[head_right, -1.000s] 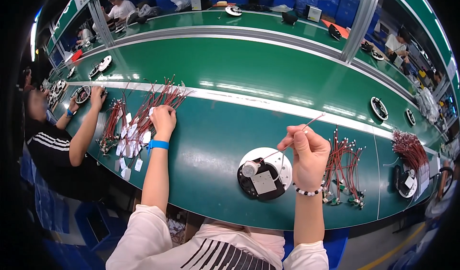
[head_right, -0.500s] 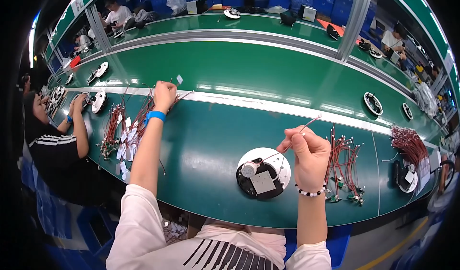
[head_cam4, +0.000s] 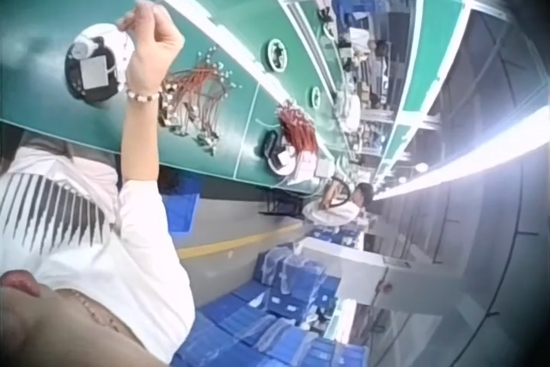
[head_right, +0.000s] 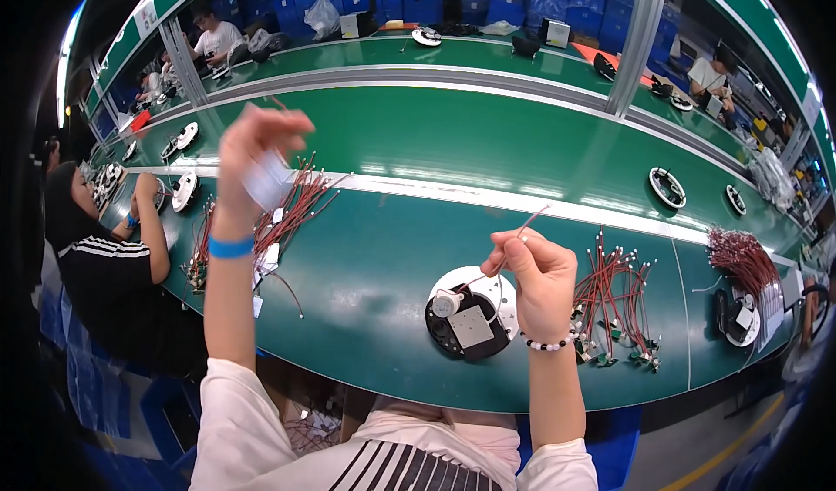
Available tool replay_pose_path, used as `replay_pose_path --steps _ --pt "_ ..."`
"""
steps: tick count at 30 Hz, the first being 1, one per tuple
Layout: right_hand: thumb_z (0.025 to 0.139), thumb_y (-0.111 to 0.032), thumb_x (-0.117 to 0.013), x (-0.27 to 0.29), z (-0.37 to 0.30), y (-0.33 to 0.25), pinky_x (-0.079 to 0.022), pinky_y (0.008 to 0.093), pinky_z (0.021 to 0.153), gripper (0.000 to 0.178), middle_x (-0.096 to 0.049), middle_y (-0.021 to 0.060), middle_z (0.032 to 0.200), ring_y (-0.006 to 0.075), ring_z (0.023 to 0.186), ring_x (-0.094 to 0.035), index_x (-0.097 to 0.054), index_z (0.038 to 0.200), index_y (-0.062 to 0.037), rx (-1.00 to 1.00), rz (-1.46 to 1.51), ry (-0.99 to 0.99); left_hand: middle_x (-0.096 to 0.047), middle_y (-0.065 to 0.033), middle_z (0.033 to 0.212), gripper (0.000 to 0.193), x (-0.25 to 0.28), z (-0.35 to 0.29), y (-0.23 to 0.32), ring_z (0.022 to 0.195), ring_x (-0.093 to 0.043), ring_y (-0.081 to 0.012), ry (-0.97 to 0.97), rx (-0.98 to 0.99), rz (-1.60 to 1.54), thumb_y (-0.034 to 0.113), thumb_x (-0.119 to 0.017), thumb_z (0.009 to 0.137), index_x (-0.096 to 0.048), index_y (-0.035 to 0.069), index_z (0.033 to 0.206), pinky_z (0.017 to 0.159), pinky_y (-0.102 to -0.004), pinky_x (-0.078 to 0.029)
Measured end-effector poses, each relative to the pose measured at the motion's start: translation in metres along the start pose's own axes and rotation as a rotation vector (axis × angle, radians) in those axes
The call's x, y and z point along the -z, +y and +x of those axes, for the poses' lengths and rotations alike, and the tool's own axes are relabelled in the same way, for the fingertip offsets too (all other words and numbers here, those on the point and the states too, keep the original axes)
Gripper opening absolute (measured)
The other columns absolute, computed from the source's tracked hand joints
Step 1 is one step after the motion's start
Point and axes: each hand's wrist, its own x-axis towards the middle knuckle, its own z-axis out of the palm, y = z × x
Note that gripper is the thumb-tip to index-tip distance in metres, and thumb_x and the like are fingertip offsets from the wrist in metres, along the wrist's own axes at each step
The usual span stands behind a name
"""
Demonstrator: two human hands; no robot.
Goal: Assembling wiring harnesses into round electronic components at a factory workbench.
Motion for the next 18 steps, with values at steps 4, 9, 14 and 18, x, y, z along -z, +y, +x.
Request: replay_pose_path --steps 4,9,14,18 --pt "0.084 -0.017 -0.049 -0.006 0.005 0.005 -0.047 0.0291 0.061 0.023 -0.058 0.0115 0.076 0.0192 0.066 -0.058 -0.056 0.084 0.0050 -0.216 0.044 0.017 -0.062 -0.0100 0.073 0.007 -0.082 -0.062 -0.026 0.063 -0.060 -0.0132 -0.283 -0.015 0.366 -0.005 -0.060 0.067 -0.060 -0.001 0.072 0.055 -0.0231 -0.049" --pt "0.086 -0.022 -0.045 -0.023 0.008 0.007 -0.049 0.0266 0.064 0.027 -0.060 0.0114 0.079 0.0165 0.070 -0.060 -0.057 0.080 0.0017 -0.306 0.035 -0.081 -0.061 -0.0081 0.073 0.015 -0.131 -0.105 -0.040 0.066 -0.061 -0.0199 -0.482 -0.239 0.461 -0.006 -0.060 0.060 -0.059 0.002 0.073 0.056 -0.0257 -0.050" --pt "0.089 -0.025 -0.038 -0.029 0.003 0.009 -0.050 0.0268 0.063 0.027 -0.058 0.0095 0.073 0.0184 0.070 -0.061 -0.048 0.076 -0.0035 -0.317 0.087 -0.034 -0.060 -0.0069 0.073 0.020 -0.138 -0.121 -0.051 0.067 -0.060 -0.0207 -0.582 -0.349 0.566 -0.006 -0.056 0.058 -0.057 0.004 0.075 0.056 -0.0269 -0.050" --pt "0.090 -0.027 -0.033 -0.031 -0.001 0.009 -0.049 0.0275 0.059 0.027 -0.055 0.0079 0.066 0.0179 0.063 -0.060 -0.043 0.076 -0.0062 -0.427 0.275 -0.110 -0.059 -0.0059 0.070 0.017 -0.133 -0.128 -0.057 0.065 -0.059 -0.0211 -0.742 -0.208 0.558 -0.006 -0.057 0.060 -0.056 0.004 0.075 0.056 -0.0277 -0.049"
